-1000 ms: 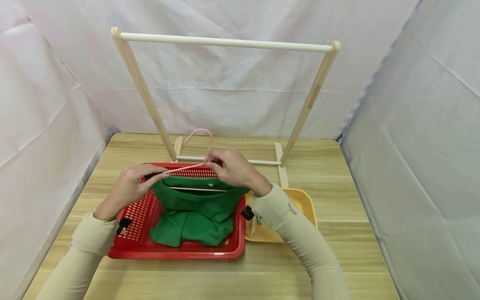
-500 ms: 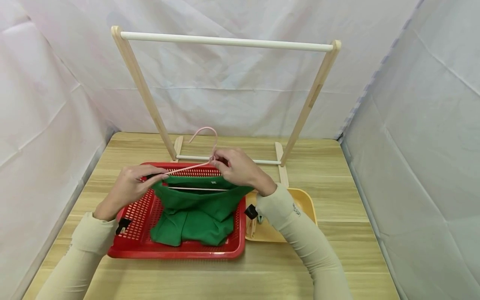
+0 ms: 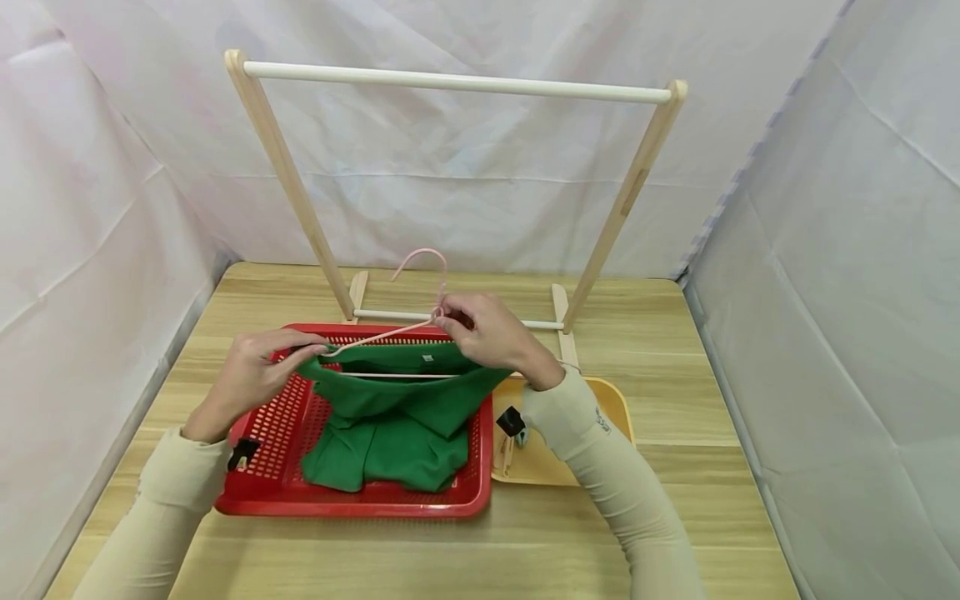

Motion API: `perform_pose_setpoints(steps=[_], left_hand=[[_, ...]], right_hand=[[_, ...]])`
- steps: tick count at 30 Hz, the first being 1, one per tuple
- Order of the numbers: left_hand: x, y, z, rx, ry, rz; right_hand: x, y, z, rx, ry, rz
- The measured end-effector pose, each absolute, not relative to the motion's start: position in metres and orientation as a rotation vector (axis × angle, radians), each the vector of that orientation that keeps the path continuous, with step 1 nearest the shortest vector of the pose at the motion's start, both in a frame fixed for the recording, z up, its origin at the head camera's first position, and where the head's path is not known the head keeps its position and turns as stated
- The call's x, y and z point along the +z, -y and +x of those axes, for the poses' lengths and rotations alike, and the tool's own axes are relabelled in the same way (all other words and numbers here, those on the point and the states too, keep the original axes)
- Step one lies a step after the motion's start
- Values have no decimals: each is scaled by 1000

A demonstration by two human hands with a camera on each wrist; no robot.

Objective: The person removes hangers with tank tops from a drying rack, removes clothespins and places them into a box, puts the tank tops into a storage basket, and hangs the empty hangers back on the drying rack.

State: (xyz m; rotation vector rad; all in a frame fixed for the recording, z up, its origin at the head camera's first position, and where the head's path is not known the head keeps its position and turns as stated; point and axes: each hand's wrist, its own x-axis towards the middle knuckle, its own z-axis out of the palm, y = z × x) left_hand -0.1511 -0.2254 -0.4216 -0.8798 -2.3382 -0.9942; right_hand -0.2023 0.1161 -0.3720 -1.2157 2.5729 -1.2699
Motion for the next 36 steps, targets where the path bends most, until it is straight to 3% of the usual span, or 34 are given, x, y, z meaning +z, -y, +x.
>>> perform_pose_setpoints(steps=[36], left_hand=[[-411,240,-134,-1479,2454,-405]], right_hand=[[-367,-139,-202,-1495,-2485,-1327]])
